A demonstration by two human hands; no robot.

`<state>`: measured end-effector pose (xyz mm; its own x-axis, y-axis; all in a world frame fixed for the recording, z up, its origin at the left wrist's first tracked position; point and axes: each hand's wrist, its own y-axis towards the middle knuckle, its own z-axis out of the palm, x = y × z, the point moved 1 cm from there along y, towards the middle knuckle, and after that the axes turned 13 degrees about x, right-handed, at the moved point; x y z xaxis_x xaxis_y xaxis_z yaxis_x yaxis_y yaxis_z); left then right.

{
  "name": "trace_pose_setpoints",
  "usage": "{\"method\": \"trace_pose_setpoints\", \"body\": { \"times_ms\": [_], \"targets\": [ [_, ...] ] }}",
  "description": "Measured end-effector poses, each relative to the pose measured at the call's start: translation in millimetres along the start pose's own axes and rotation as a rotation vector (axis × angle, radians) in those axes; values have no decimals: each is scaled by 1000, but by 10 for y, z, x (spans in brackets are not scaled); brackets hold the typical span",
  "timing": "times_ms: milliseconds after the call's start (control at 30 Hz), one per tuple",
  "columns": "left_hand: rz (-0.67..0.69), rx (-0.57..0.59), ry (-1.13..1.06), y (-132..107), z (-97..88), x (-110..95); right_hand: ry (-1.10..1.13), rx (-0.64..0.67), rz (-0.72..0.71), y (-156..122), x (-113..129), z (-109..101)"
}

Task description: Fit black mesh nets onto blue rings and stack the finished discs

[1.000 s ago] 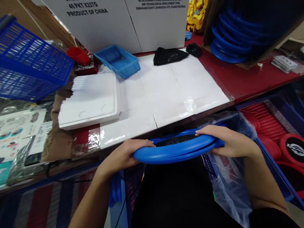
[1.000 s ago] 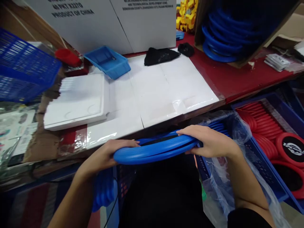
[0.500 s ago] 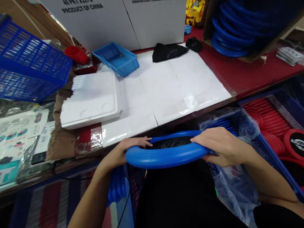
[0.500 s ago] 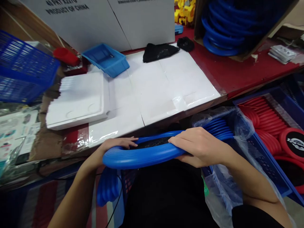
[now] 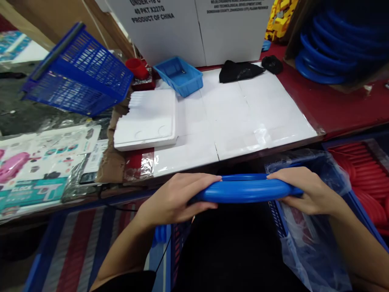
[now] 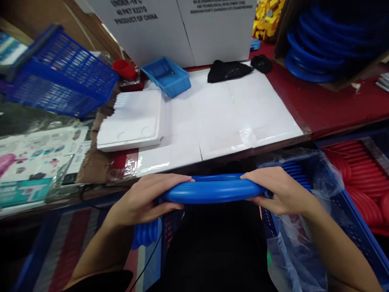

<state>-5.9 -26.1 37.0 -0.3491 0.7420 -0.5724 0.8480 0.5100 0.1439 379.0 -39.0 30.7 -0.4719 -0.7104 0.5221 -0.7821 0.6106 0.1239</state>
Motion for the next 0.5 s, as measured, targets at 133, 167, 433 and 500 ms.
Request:
{"method": "trace_pose_setpoints", "body": {
  "times_ms": [133, 167, 433, 500],
  "targets": [
    [38, -46, 92, 87, -1, -153, 31, -21, 26, -40, -62, 17],
    [44, -53, 99, 106, 3, -177, 45, -21, 29, -43, -78, 20],
    [10, 78, -162, 60, -16, 31, 98, -29, 52, -160, -281, 61],
    [-34, 89, -181, -40, -3, 148, 166, -48, 80, -245, -379, 70]
  ]
}}
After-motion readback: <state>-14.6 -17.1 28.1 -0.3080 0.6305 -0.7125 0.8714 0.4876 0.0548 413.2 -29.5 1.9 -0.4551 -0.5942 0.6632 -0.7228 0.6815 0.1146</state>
